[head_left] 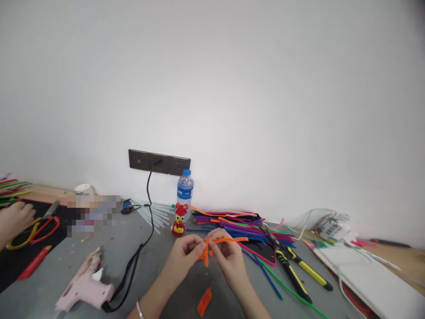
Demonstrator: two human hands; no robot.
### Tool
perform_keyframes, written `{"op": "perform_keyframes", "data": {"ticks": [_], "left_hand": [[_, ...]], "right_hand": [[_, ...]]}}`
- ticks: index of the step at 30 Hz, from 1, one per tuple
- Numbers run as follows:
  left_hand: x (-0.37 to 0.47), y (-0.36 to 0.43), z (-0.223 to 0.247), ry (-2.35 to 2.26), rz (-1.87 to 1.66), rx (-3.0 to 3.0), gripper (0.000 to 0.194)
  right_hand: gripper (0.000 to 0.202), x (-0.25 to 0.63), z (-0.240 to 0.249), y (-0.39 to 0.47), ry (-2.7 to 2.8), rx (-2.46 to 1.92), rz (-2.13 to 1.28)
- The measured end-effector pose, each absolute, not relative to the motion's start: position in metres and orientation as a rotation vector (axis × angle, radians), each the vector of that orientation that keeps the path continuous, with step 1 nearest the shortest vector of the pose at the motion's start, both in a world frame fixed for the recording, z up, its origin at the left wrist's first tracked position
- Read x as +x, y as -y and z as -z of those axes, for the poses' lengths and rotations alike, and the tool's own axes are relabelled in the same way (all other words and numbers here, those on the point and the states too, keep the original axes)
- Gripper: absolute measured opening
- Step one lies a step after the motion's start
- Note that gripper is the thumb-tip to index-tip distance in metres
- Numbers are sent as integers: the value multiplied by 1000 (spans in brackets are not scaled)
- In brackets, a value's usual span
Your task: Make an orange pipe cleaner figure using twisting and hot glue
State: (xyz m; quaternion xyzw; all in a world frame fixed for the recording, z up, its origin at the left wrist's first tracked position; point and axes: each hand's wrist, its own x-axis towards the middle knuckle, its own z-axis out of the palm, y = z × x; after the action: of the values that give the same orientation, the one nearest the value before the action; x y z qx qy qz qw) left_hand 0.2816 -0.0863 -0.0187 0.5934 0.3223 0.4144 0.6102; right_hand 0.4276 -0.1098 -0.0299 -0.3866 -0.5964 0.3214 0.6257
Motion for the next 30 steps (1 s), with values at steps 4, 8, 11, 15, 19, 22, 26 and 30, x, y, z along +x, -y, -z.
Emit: {"op": "perform_keyframes", "data": {"ticks": [4, 8, 11, 15, 19, 22, 26, 30], "left_hand": [[282, 87, 22, -721, -905, 1337, 51], [281, 85, 26, -707, -869, 1385, 48], [279, 84, 26, -702, -873, 1470, 44], [277, 84, 24, -741, -896, 1572, 39], [278, 86, 23, -756, -888, 1608, 37], [277, 86, 24, -737, -853, 1595, 38], [277, 86, 25, -730, -854, 1599, 38], [278, 89, 24, -770, -898, 1652, 37]], "right_hand": [[14, 427, 29, 110, 1401, -855, -739], [9, 430, 30, 109, 1440, -857, -754], [12, 433, 28, 108, 1489, -896, -742], [14, 438, 22, 107, 1533, -941, -698], [11, 443, 18, 109, 1576, -946, -667], [9, 446, 15, 111, 1628, -952, -658], [11, 445, 12, 113, 1650, -962, -594], [15, 441, 15, 113, 1663, -970, -496]]}}
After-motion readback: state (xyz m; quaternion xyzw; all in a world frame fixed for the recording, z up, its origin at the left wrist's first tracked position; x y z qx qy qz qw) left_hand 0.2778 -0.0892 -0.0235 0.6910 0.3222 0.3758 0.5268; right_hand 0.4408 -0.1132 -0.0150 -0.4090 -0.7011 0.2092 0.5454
